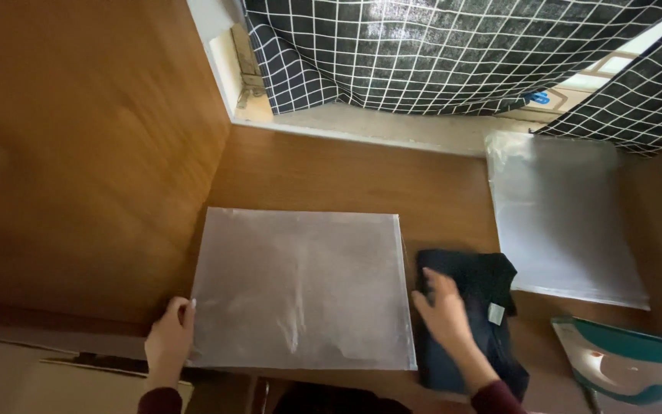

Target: The person unpacks two separate cardboard boxes containing folded t-shirts. They remove each shirt from a plastic bag, unfold it on a wooden surface, and then hang it on a metal clothing rack using a hanger.

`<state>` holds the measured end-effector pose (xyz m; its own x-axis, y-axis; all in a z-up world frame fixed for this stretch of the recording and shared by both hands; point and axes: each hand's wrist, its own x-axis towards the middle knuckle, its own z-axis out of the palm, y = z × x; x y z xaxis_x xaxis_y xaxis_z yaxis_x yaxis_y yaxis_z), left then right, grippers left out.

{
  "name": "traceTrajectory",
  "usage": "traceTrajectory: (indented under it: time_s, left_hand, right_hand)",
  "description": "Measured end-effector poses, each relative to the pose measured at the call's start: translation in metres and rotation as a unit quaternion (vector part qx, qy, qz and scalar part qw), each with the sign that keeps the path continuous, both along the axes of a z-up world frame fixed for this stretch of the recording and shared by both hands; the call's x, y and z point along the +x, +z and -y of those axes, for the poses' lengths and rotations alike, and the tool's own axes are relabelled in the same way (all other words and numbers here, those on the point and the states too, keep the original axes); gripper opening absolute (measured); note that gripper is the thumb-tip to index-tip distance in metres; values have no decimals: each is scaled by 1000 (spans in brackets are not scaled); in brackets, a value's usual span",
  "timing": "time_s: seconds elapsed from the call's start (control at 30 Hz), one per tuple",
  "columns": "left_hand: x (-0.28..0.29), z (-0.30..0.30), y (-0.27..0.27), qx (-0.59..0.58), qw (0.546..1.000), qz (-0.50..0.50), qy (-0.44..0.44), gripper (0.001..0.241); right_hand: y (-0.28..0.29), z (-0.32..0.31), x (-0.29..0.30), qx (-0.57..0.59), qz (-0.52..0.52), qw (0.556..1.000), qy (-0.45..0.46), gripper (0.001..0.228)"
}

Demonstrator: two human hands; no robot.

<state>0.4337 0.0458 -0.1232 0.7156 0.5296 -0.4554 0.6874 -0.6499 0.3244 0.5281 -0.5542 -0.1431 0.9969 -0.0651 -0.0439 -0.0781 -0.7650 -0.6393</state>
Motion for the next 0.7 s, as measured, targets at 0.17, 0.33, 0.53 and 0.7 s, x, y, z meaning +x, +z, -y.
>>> traceTrajectory:
  time_s: [0.17,0.33,0.53,0.7]
  left_hand:
    - [-12,-1,0,-40,998,-3,38,36]
    - [-19,-4,8,-97,992,2,82,40]
    - [-15,-11,-6,-20,999,-40,-9,43]
    - [5,9,4,-65,998,-26,-6,52]
  right_hand:
    - [54,-86,14,79,-230,964,-111,98]
    - [26,-86,27,-2,-259,962,-81,62]
    - [43,-73,8,96,-134,980,-110,56]
    - [38,-44,9,73,-101,983,-132,48]
